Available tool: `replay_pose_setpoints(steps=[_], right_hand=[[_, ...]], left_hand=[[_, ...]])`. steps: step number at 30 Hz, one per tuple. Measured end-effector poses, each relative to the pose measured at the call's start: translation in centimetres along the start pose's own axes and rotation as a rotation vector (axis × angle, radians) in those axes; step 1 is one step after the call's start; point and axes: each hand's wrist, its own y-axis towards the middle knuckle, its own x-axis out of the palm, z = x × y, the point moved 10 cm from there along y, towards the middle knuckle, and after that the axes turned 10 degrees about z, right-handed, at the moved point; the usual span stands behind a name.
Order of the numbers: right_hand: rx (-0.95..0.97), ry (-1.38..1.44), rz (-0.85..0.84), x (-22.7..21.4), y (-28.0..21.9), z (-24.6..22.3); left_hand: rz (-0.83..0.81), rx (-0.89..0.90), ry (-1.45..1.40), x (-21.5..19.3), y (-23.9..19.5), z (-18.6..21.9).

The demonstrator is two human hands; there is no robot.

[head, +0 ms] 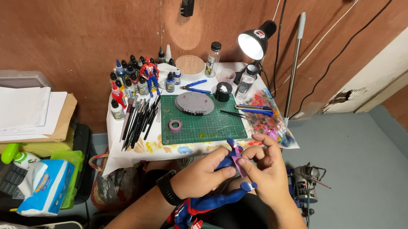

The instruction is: Assembling a Spider-Man action figure and applying small detail strips to its joints at a hobby workbench.

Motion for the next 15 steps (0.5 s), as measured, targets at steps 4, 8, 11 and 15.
replay_pose_setpoints(steps=[4, 8, 11, 15], right_hand=[[0.012, -0.023, 0.015, 0.3, -0.1, 0.0], [0.038, -0.004, 0.011, 0.2, 0.0, 0.5], [0.051, -0.023, 0.019, 0.1, 0.1, 0.8], [0.048, -0.021, 0.012, 0.1, 0.1, 0.9]], left_hand=[[0.002, -0.016, 0.026, 0.0, 0.0, 0.0], [0.007, 0.108, 0.028, -0.1, 0.2, 0.8], [0.016, 0.054, 0.062, -0.2, 0.3, 0.0], [0.024, 0.222, 0.028, 0.0, 0.4, 1.2]])
